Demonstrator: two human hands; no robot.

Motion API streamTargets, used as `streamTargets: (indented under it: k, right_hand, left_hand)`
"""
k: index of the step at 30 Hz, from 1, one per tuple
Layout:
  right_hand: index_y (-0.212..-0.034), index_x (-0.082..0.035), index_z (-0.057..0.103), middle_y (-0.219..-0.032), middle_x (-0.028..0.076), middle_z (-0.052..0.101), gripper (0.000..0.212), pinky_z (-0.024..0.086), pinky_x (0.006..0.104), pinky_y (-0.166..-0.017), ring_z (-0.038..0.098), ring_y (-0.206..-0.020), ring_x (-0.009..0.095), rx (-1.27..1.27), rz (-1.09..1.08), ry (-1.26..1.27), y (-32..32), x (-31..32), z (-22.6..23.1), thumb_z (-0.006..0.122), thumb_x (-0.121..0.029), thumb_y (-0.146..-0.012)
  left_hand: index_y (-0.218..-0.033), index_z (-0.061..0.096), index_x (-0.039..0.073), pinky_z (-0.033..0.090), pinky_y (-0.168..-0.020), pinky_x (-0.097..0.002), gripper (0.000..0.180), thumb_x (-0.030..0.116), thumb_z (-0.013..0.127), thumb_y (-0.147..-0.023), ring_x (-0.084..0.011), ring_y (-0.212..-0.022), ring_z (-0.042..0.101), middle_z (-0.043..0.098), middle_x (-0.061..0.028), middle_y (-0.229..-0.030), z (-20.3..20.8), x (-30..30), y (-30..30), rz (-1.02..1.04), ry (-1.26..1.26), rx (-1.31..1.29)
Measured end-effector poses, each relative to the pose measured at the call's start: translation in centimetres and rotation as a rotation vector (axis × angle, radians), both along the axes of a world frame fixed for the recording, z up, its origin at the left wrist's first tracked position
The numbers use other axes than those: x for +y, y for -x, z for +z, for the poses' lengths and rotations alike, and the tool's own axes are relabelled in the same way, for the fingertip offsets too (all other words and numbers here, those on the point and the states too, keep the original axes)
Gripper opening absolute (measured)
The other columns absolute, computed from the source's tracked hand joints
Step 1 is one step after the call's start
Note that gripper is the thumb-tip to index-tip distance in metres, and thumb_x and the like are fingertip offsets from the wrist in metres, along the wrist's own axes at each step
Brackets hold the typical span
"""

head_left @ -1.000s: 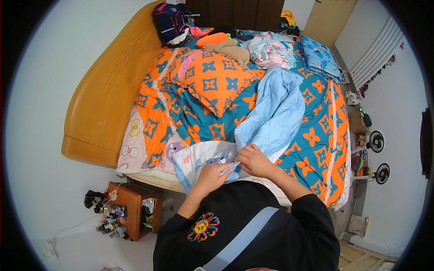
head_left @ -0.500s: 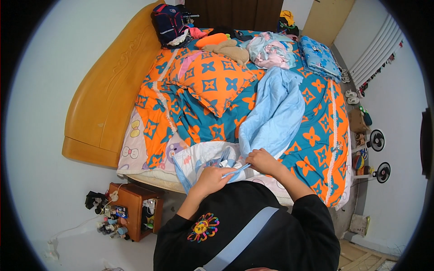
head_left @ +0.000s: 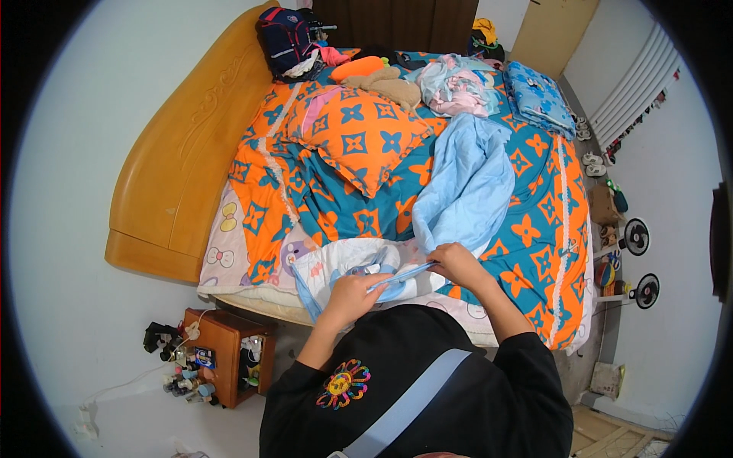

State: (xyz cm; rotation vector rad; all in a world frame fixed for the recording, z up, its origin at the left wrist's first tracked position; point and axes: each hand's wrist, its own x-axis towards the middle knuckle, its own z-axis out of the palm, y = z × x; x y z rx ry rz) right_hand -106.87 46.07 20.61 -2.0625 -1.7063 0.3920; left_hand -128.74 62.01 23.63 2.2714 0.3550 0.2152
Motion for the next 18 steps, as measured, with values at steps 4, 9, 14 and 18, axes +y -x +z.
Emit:
streamTargets:
  k: [4,9,14,18]
  right_hand:
    - [-0.078,-0.007,0.067,-0.074,0.008,0.061,0.016,0.047,0.0394,-0.068,0.060,-0.074,0.029,0.011,-0.053,-0.017,0.0,0.0,0.7,0.073,-0.017,-0.068]
    - [-0.077,-0.006,0.064,-0.078,0.009,0.060,0.018,0.045,0.0395,-0.065,0.057,-0.076,0.031,-0.177,-0.031,-0.324,-0.1,0.0,1.6,0.073,-0.019,-0.068]
    - [-0.074,-0.006,0.061,-0.073,0.010,0.060,0.022,0.045,0.0403,-0.064,0.057,-0.072,0.032,0.183,-0.022,-0.144,-0.4,-1.2,0.7,0.071,-0.025,-0.073]
    - [-0.075,-0.006,0.062,-0.070,0.013,0.062,0.030,0.047,0.0419,-0.059,0.059,-0.067,0.034,-0.121,-0.145,0.035,0.8,-1.4,-0.1,0.062,-0.036,-0.081]
  left_hand:
    - [-0.099,0.069,0.014,0.047,-0.056,-0.0350,0.020,0.022,0.061,-0.082,-0.0295,-0.062,0.061,0.065,-0.0124,-0.073,-0.8,0.2,-0.1,0.043,-0.004,-0.121]
    - [-0.097,0.069,0.012,0.048,-0.058,-0.0349,0.019,0.021,0.062,-0.082,-0.0306,-0.065,0.062,0.066,-0.0129,-0.076,-0.9,0.5,0.0,0.048,-0.020,-0.104]
    - [-0.095,0.069,0.009,0.049,-0.059,-0.0348,0.018,0.020,0.063,-0.082,-0.0312,-0.069,0.063,0.066,-0.0141,-0.080,-0.8,1.0,0.1,0.108,-0.002,-0.166]
    - [-0.094,0.068,0.008,0.049,-0.060,-0.0349,0.019,0.021,0.062,-0.082,-0.0311,-0.070,0.063,0.066,-0.0142,-0.081,-0.9,1.0,-0.1,0.090,-0.011,-0.164]
